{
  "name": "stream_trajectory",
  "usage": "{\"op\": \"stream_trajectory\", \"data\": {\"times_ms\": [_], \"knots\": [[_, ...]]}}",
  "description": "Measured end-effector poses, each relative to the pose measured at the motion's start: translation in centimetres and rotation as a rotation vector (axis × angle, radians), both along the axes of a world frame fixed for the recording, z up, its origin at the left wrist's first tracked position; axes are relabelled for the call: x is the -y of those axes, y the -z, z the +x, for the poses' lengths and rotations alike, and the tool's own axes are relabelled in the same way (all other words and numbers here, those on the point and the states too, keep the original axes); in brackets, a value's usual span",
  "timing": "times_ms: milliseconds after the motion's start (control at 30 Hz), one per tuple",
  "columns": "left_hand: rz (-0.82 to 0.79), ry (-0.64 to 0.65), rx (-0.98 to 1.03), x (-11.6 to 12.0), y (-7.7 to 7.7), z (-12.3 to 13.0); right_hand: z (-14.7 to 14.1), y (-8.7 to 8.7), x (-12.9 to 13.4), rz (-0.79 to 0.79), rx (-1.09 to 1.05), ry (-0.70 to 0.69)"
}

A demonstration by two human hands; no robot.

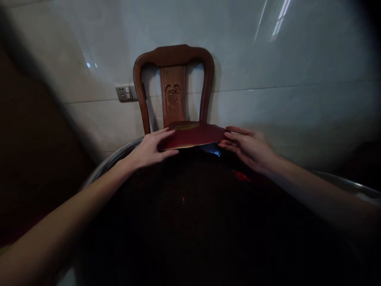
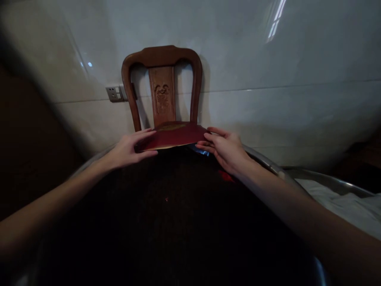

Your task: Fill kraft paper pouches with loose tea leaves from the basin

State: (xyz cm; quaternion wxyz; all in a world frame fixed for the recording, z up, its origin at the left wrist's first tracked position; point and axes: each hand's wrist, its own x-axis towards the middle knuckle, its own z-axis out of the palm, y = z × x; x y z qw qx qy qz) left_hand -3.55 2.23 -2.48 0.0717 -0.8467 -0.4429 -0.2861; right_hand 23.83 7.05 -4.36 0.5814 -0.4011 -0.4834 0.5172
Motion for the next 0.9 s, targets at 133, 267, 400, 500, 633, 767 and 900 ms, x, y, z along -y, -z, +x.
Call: {"op": "stream_trajectory", "data": {"times_ms": [133,267,400,500,633,767,900], "knots": [[-0.028,0.061,0.026,0.9,-0.4,0.9,0.1,-0.8,0.6,0.037,-0.019,-0.011],[0.056,0.055,0.062,0.6,-0.5,0.3,-0.2,-1.4,1.6,0.104,0.037,-0.084],[0.060,0.080,0.019,0.4,-0.5,-0.4,-0.6,-0.9,1.8,0.085,0.053,-0.088],[0.043,0.084,0.011,0.6,-0.6,-0.3,-0.6,-0.5,1.7,0.115,0.108,-0.064],[0.021,0.019,0.033,1.0,-0.7,0.2,-0.6,-0.5,1.8,0.196,0.237,-0.013],[-0.016,-0.006,-0.004,1.2,-0.8,0.7,-0.7,-0.2,1.8,0.295,0.337,-0.001],[0.016,-0.031,-0.064,1.1,-0.6,0.9,-0.6,0.1,1.8,0.356,0.481,0.065]]}}
